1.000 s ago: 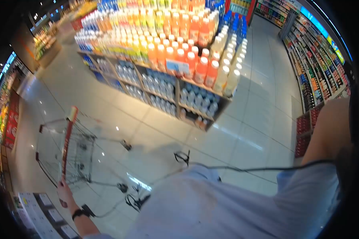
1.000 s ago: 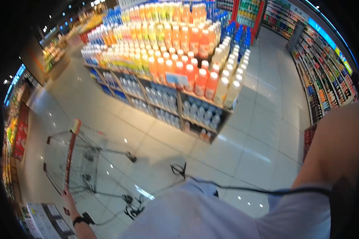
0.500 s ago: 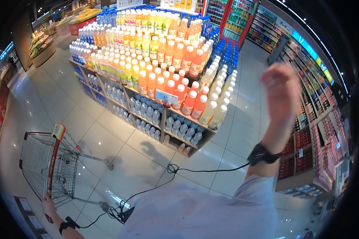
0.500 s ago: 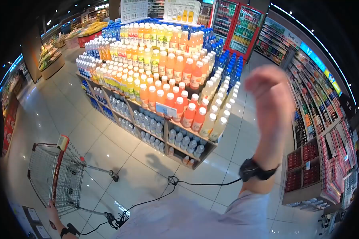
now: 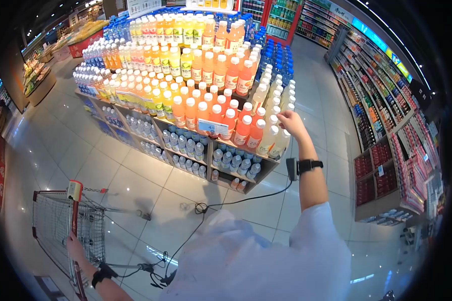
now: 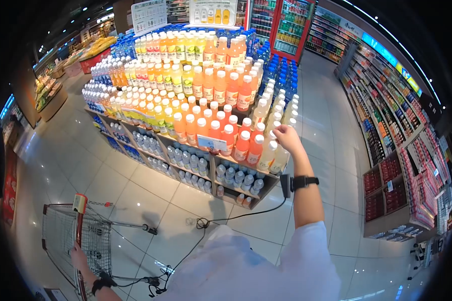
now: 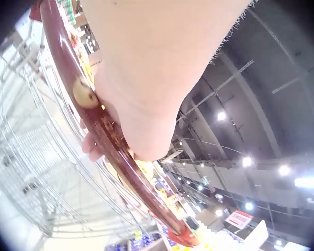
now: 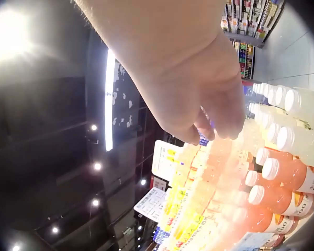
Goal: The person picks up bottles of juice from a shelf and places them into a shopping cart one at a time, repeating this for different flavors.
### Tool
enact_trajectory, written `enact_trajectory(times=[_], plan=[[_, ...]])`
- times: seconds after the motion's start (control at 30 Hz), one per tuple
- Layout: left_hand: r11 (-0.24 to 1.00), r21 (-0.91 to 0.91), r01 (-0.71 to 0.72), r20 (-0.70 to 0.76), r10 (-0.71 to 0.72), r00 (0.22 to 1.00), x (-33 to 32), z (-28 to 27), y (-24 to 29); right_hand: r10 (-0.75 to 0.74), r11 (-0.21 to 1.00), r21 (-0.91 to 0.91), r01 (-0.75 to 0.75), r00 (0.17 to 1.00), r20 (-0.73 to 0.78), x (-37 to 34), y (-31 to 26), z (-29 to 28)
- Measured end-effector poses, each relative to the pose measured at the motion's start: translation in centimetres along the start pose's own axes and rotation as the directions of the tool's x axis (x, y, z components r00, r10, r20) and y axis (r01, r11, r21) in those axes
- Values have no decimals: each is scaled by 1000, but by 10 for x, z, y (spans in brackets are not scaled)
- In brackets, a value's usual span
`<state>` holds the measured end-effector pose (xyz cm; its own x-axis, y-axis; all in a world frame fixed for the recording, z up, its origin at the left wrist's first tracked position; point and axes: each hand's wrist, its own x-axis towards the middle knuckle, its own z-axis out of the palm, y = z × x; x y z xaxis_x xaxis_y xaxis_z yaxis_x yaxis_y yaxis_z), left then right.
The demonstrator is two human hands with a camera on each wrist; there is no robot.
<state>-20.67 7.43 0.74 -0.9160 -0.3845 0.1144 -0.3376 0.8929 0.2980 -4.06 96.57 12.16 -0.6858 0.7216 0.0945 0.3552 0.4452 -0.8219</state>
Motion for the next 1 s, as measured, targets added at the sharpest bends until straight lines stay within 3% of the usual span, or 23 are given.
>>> enact_trajectory(times=[0.03,0.1,0.13,0.2,0.27,0.33,0.4,0.47,0.53,0.6,0.63,0.77,0.83,0.87,0.93,0.97,1.0], plan=[[987,65,149,-57,-145,988,-6,-1,21,0,1000,-6,0,1000,-2,19,3,2],[981,68,180,-74,-175,982,-1,3,23,-30,951,-305,49,997,67,59,20,14],[975,72,212,-94,-205,974,2,5,24,-28,951,-304,47,997,66,70,19,18],[975,53,213,-67,-210,975,3,-1,29,-140,815,-552,174,985,104,90,17,33],[974,40,221,-36,-220,975,1,1,30,-80,821,-553,145,987,141,116,33,46],[956,74,285,-128,-274,953,6,7,27,-202,686,-669,287,958,204,149,57,65],[956,94,279,-121,-267,956,4,3,32,-177,670,-678,303,952,251,156,48,73],[955,119,273,-112,-260,959,4,5,23,14,575,-723,382,879,476,169,50,80],[957,93,276,-64,-271,960,13,12,10,52,542,-739,400,862,504,178,59,88],[949,89,303,-56,-299,953,15,19,2,119,432,-739,517,779,615,189,74,96],[940,86,329,-45,-327,944,16,20,-1,52,460,-709,535,781,622,189,77,95],[941,10,339,-21,-339,941,6,20,5,77,519,-703,487,792,605,185,59,79],[948,219,230,-2,-235,972,2,18,7,-24,595,-672,441,845,534,184,49,66],[946,224,235,0,-241,970,2,19,5,-21,593,-671,446,841,540,183,41,58],[965,84,247,-29,-245,969,3,23,3,-96,608,-675,418,883,460,178,9,38],[962,83,259,-27,-258,966,-1,24,3,-97,615,-679,401,893,440,173,-9,29],[976,119,185,-47,-180,983,-3,23,6,-99,622,-682,385,902,419,168,-29,19]])
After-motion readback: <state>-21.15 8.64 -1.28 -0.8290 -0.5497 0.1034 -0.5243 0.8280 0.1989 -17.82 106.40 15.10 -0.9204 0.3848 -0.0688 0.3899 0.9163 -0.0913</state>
